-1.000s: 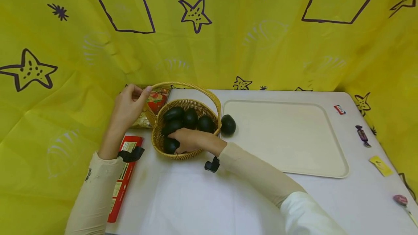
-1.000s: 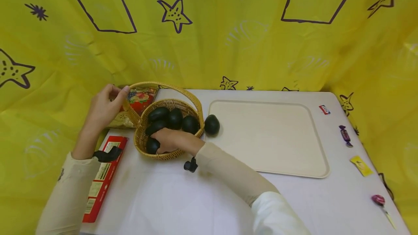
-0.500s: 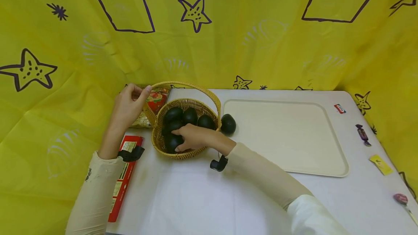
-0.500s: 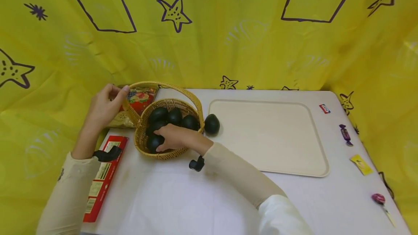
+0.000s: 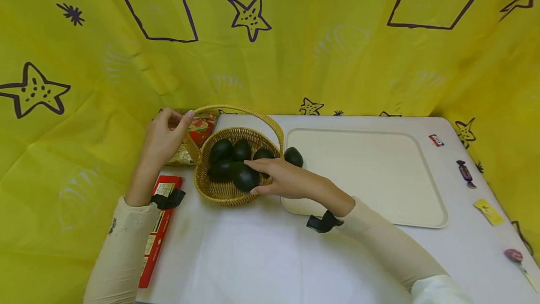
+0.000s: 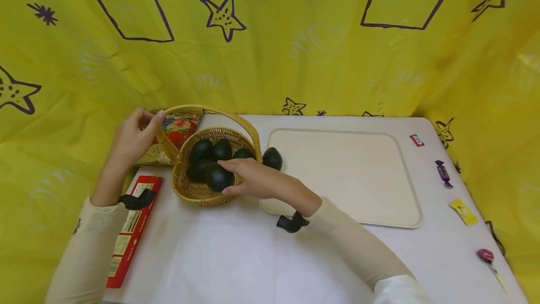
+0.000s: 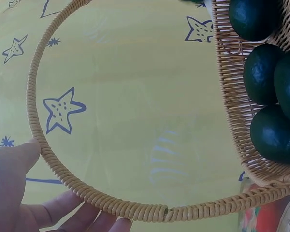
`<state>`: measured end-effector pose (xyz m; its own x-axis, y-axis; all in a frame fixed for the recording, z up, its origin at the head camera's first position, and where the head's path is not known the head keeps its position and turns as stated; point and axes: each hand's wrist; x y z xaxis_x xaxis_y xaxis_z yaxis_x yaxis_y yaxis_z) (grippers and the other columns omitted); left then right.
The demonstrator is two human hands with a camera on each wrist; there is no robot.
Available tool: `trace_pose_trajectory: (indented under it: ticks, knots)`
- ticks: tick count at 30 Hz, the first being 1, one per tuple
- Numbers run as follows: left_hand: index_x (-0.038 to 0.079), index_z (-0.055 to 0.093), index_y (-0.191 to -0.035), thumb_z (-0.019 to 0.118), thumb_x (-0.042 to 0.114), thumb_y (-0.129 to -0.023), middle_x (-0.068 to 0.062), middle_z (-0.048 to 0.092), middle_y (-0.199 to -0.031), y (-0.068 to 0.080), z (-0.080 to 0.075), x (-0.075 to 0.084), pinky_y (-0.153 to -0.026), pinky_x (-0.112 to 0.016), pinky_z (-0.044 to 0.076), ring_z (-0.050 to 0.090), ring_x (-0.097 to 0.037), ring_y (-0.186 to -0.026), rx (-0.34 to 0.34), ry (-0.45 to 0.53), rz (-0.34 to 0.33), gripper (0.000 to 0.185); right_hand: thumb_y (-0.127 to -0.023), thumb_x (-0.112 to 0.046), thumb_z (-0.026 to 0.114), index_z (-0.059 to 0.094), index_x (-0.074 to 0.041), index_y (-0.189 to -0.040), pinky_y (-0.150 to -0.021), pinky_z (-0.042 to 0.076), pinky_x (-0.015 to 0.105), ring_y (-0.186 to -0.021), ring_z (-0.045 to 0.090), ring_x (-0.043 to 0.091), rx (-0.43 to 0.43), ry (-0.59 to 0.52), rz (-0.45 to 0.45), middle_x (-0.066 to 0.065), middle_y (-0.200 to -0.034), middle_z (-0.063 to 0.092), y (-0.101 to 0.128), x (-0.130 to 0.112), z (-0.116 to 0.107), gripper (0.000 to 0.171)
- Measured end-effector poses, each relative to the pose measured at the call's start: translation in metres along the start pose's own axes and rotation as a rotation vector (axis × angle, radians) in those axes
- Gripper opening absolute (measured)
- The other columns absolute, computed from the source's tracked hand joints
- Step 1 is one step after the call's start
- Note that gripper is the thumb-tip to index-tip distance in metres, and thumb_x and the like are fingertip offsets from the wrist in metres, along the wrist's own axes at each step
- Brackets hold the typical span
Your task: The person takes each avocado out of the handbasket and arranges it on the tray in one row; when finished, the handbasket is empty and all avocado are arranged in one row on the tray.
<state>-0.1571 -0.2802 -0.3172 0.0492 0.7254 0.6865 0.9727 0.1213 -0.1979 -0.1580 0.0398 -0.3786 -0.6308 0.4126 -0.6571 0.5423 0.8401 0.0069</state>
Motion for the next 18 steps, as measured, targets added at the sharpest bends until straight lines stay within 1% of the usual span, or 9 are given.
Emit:
trace_pose_trajectory:
  ticks: [2,6,8,11,14,18]
  knots:
    - [-0.001,0.06,-0.12,0.052,0.059,-0.107,-0.022,0.065,-0.118,0.0,0.0,0.001,-0.091,-0.051,0.047,0.06,-0.038,-0.108,0.001,-0.004,-0.002,0.062,-0.102,-0.031,0.073,0.039,-0.007,-0.163,-0.115,0.046,0.043,-0.149,0.047,0.025,0.025,-0.01,-0.007,0.01,-0.164,0.045,0.016,0.003,-0.006,0.073]
    - [-0.001,0.061,-0.12,0.052,0.059,-0.106,-0.02,0.064,-0.111,0.0,-0.001,0.003,-0.083,-0.044,0.044,0.058,-0.034,-0.099,0.0,-0.014,-0.013,0.062,-0.102,-0.03,0.073,0.042,-0.01,-0.162,-0.116,0.045,0.044,-0.148,0.048,0.023,0.074,-0.036,0.01,0.006,-0.163,0.047,0.047,0.012,-0.019,0.071]
    - [0.0,0.061,-0.119,0.051,0.06,-0.106,-0.019,0.064,-0.109,0.0,-0.001,0.003,-0.082,-0.042,0.044,0.058,-0.033,-0.097,-0.002,-0.018,-0.017,0.063,-0.102,-0.032,0.074,0.043,-0.011,-0.162,-0.119,0.042,0.046,-0.15,0.046,0.024,0.1,-0.036,0.041,0.005,-0.162,0.048,0.064,0.018,-0.028,0.071]
    - [0.0,0.061,-0.119,0.051,0.06,-0.106,-0.019,0.064,-0.108,-0.001,0.001,0.003,-0.08,-0.042,0.044,0.058,-0.031,-0.096,0.0,-0.019,-0.015,0.062,-0.101,-0.035,0.074,0.042,-0.01,-0.162,-0.119,0.041,0.051,-0.149,0.047,0.027,0.149,-0.034,0.089,0.007,-0.162,0.048,0.085,0.029,-0.042,0.073]
    - [0.0,0.062,-0.119,0.052,0.059,-0.106,-0.019,0.064,-0.111,-0.001,0.001,0.002,-0.081,-0.042,0.043,0.058,-0.032,-0.098,0.002,-0.013,-0.01,0.061,-0.101,-0.038,0.074,0.042,-0.007,-0.162,-0.119,0.04,0.054,-0.149,0.047,0.032,0.202,-0.02,0.143,0.011,-0.162,0.047,0.101,0.043,-0.054,0.075]
    - [-0.001,0.061,-0.12,0.051,0.059,-0.107,-0.02,0.064,-0.112,-0.001,0.0,0.001,-0.082,-0.043,0.043,0.057,-0.034,-0.1,0.001,-0.012,-0.01,0.062,-0.102,-0.032,0.074,0.041,-0.003,-0.161,-0.118,0.04,0.054,-0.147,0.048,0.038,0.252,-0.013,0.195,0.016,-0.162,0.046,0.11,0.063,-0.064,0.074]
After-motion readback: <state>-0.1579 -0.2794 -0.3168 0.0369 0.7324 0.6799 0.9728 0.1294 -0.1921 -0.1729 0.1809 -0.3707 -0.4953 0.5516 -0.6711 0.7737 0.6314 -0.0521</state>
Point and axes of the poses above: each hand's wrist, its own y-axis away from the middle knuckle, its own z-axis out of the palm, x = y × z
